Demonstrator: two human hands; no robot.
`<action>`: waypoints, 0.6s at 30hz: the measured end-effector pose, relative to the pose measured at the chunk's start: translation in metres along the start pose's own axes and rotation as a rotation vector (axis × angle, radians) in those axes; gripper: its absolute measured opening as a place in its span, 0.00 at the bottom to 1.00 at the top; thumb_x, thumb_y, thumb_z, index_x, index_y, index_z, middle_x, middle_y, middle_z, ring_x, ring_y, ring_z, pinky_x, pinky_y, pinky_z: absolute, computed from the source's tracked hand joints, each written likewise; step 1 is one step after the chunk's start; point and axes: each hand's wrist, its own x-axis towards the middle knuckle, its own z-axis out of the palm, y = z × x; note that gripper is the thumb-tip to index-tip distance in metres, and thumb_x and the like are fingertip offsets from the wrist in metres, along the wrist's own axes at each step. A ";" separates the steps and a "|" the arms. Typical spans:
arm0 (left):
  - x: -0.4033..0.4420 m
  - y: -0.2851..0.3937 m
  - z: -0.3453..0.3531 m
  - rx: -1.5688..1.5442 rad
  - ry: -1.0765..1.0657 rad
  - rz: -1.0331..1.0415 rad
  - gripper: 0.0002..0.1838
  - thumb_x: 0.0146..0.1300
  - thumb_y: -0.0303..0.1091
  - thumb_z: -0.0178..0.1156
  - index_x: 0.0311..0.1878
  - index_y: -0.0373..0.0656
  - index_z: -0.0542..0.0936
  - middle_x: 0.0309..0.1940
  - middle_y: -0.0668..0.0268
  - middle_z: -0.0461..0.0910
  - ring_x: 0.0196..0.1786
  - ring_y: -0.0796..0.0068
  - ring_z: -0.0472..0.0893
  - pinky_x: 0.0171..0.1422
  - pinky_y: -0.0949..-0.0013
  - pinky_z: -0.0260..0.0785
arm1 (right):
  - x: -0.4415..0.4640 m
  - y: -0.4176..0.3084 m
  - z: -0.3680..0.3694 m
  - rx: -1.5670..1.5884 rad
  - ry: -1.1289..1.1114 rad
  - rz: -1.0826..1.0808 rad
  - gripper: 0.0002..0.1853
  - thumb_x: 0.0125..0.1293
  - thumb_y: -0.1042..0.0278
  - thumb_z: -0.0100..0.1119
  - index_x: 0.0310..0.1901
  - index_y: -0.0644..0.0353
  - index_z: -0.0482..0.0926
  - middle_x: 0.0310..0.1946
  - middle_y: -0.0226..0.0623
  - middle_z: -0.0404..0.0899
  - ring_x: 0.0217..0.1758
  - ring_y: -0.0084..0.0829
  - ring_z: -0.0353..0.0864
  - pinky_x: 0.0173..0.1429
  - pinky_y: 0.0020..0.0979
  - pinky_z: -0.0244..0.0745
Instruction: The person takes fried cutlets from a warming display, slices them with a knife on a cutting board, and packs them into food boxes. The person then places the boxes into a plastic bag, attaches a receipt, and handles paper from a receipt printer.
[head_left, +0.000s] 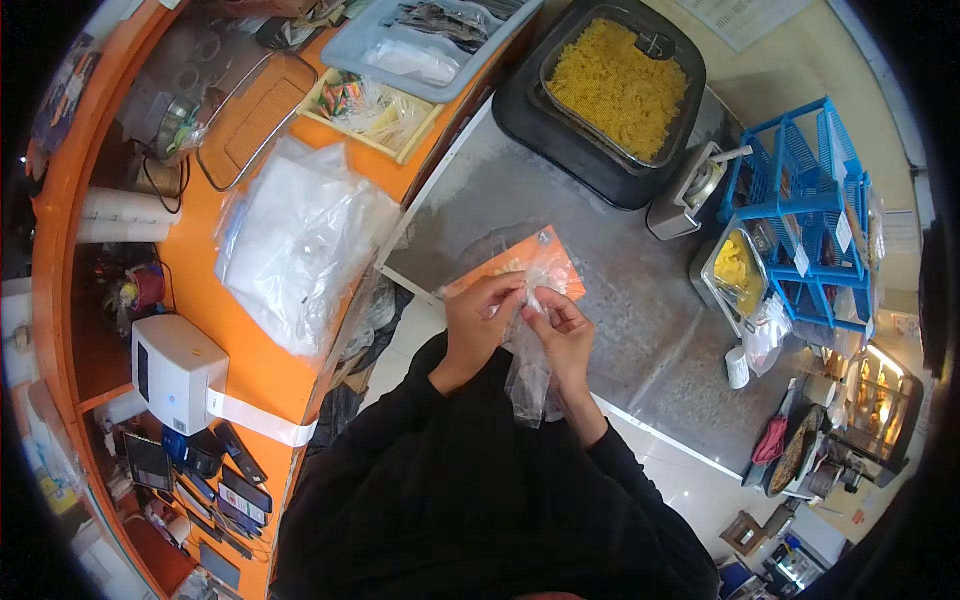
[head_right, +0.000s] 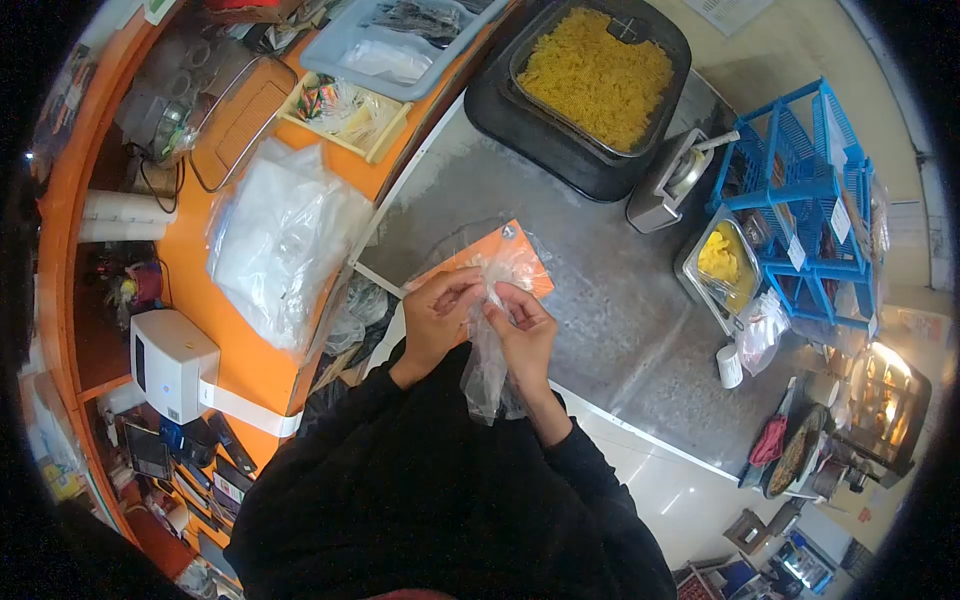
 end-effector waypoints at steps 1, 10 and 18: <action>0.000 0.002 -0.002 0.105 -0.019 0.046 0.11 0.62 0.21 0.62 0.47 0.38 0.84 0.41 0.62 0.83 0.41 0.76 0.83 0.43 0.73 0.75 | 0.000 -0.002 0.001 -0.007 0.006 0.002 0.18 0.58 0.86 0.65 0.52 0.71 0.78 0.48 0.38 0.81 0.52 0.25 0.79 0.57 0.26 0.75; -0.002 0.012 -0.012 0.458 -0.164 0.134 0.14 0.58 0.22 0.63 0.48 0.42 0.85 0.36 0.62 0.79 0.34 0.66 0.81 0.37 0.68 0.72 | 0.004 0.006 -0.003 0.029 0.017 0.017 0.19 0.57 0.86 0.66 0.52 0.69 0.79 0.48 0.36 0.81 0.51 0.24 0.79 0.59 0.26 0.75; -0.001 0.013 -0.010 0.495 -0.158 0.175 0.13 0.57 0.22 0.64 0.47 0.41 0.85 0.36 0.62 0.79 0.34 0.66 0.82 0.37 0.68 0.73 | -0.003 -0.003 0.005 0.043 0.087 0.055 0.18 0.58 0.83 0.67 0.52 0.68 0.79 0.47 0.34 0.81 0.50 0.23 0.79 0.54 0.23 0.75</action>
